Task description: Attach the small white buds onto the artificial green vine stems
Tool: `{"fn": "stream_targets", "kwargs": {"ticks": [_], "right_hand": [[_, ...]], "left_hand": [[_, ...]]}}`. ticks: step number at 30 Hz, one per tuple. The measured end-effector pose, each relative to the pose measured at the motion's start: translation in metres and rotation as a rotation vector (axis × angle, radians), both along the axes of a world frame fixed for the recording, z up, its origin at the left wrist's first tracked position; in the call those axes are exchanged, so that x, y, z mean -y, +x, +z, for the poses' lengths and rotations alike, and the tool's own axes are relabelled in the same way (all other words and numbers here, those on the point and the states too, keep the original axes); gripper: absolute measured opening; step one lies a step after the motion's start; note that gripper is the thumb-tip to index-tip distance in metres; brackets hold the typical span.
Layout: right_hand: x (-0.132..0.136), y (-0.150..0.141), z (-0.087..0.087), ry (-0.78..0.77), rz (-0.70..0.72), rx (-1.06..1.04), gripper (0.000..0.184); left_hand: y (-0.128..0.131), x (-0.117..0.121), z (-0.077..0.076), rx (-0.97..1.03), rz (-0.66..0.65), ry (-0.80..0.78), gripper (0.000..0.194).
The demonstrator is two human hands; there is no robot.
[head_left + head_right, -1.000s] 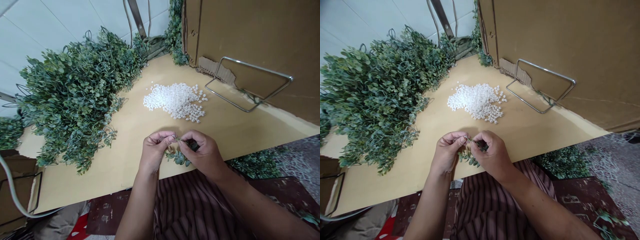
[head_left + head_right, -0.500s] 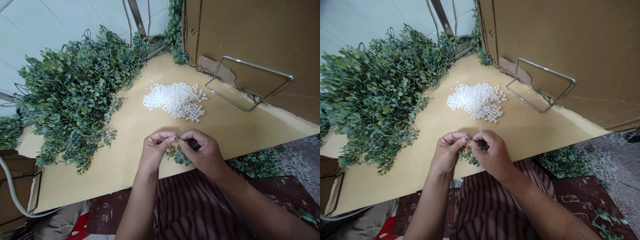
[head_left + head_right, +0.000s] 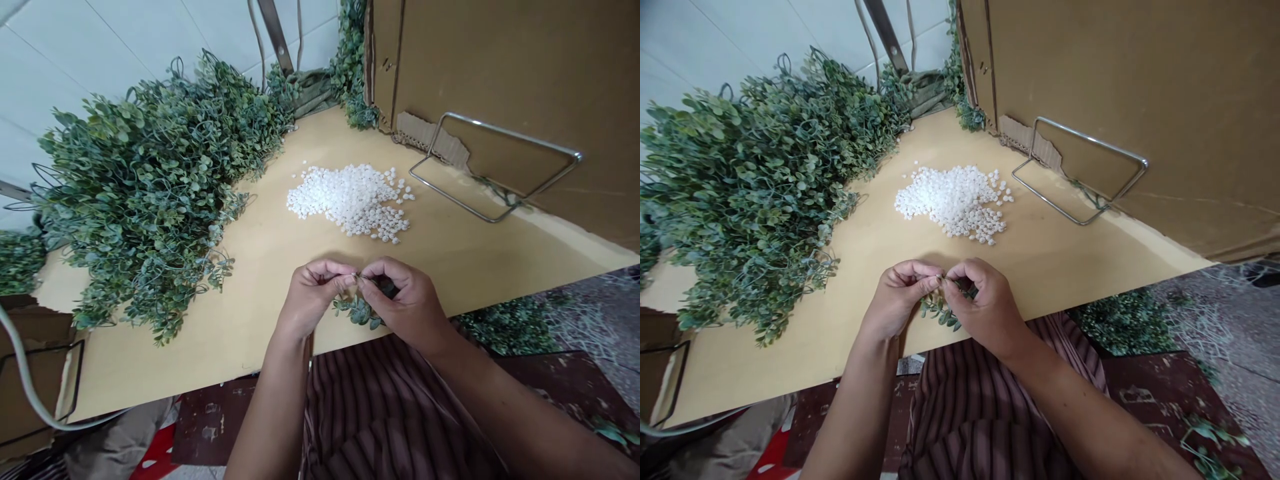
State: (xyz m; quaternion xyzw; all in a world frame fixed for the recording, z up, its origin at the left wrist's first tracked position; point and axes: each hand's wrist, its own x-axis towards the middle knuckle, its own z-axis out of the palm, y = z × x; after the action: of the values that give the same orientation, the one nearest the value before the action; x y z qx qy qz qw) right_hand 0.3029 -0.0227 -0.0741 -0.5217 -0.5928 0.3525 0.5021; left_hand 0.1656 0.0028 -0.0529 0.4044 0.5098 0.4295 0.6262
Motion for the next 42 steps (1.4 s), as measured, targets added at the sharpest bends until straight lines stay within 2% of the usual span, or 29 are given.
{"fn": "stream_targets", "kwargs": {"ticks": [3,6,10,12,15,17,21,25,31,35,38,42], "right_hand": [[-0.001,0.001,0.002,-0.041,-0.009,-0.062,0.007],[-0.003,0.001,0.004,-0.103,-0.017,-0.133,0.009],[-0.003,0.001,0.005,-0.113,-0.040,-0.172,0.013],[-0.003,0.001,0.005,-0.105,-0.052,-0.197,0.015],[0.000,0.004,0.005,-0.123,0.006,-0.197,0.020],[0.001,0.005,0.005,-0.119,0.074,-0.099,0.022],[0.001,0.005,0.005,0.027,0.132,0.110,0.011],[0.000,0.005,0.004,0.076,0.117,0.061,0.010],[0.004,0.007,0.006,-0.049,0.099,-0.081,0.009],[0.004,0.008,0.006,-0.090,0.033,-0.152,0.010],[0.002,0.007,0.006,-0.116,-0.023,-0.219,0.012],[0.001,0.007,0.006,-0.148,-0.075,-0.282,0.012]], "left_hand": [[-0.005,0.007,0.000,-0.022,0.065,0.061,0.024],[-0.014,0.019,0.004,-0.116,0.140,0.202,0.021],[-0.018,0.031,0.010,-0.322,-0.032,0.312,0.015],[-0.014,0.032,0.010,-0.357,-0.065,0.334,0.011],[-0.009,0.030,0.007,-0.364,0.001,0.329,0.005],[-0.006,0.028,0.007,-0.349,0.041,0.314,0.004],[0.000,0.023,0.010,-0.272,0.084,0.258,0.011],[0.005,0.017,0.010,-0.183,0.077,0.172,0.020],[0.001,0.008,0.009,-0.205,-0.044,0.177,0.019],[-0.007,-0.013,0.004,-0.381,-0.076,0.283,0.015],[-0.008,-0.039,-0.003,-0.653,-0.035,0.437,0.011],[0.004,-0.064,-0.007,-1.044,-0.144,0.601,0.015]]}}
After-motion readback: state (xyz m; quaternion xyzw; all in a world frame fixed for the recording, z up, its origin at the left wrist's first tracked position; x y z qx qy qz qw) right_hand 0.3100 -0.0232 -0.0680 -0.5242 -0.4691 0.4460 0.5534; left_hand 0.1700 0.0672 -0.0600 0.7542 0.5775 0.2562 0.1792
